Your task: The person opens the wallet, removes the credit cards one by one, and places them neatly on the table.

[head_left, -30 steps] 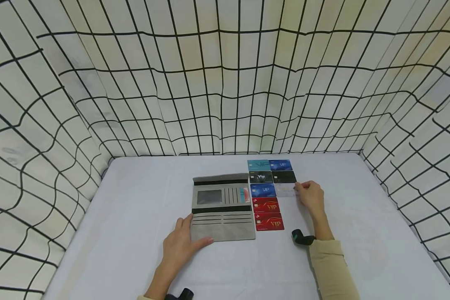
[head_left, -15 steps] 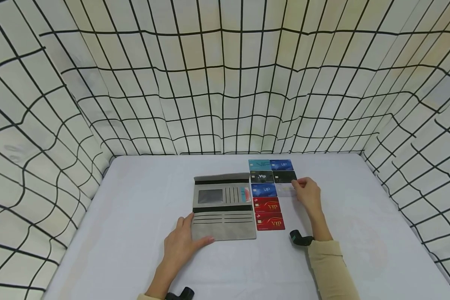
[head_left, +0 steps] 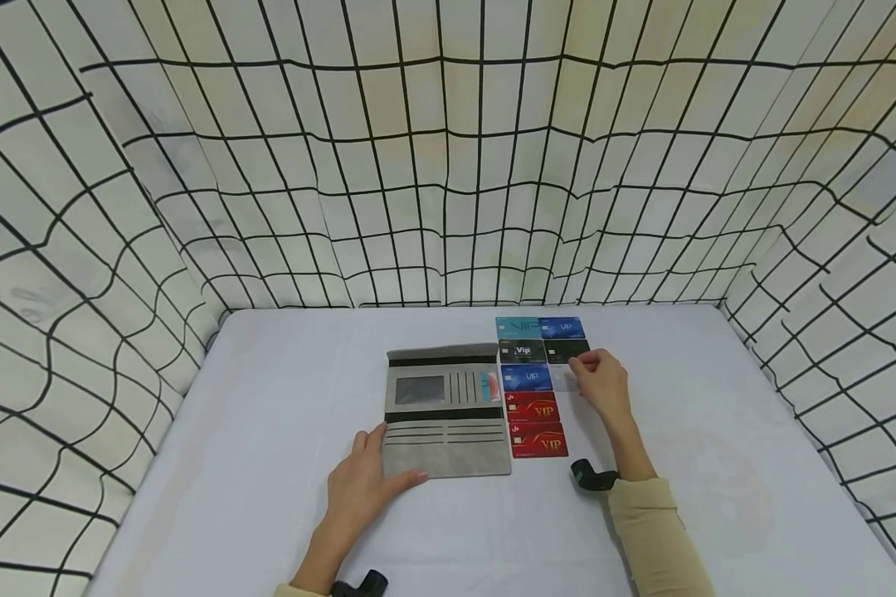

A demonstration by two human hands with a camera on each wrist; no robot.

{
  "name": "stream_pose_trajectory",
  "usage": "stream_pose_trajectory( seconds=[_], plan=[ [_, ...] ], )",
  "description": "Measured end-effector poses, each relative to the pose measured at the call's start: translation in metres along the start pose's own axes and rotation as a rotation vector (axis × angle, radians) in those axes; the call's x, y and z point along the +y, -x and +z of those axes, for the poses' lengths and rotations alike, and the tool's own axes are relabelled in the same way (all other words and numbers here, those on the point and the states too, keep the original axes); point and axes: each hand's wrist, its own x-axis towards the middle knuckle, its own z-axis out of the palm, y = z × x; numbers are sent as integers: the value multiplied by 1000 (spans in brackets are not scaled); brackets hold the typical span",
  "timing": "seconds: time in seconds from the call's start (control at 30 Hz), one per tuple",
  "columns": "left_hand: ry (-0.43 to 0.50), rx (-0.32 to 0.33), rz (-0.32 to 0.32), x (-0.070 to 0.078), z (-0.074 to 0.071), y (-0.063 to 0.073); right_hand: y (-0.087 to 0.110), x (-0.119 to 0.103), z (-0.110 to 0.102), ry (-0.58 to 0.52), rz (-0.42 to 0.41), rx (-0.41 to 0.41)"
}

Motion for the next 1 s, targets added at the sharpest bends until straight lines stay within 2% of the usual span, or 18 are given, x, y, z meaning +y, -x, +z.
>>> stream_pose_trajectory(
  seconds=[1.0],
  plan=[
    [-2,-1,-19,1,-2,1,9,-20,20,8,-100,-63]
  ],
)
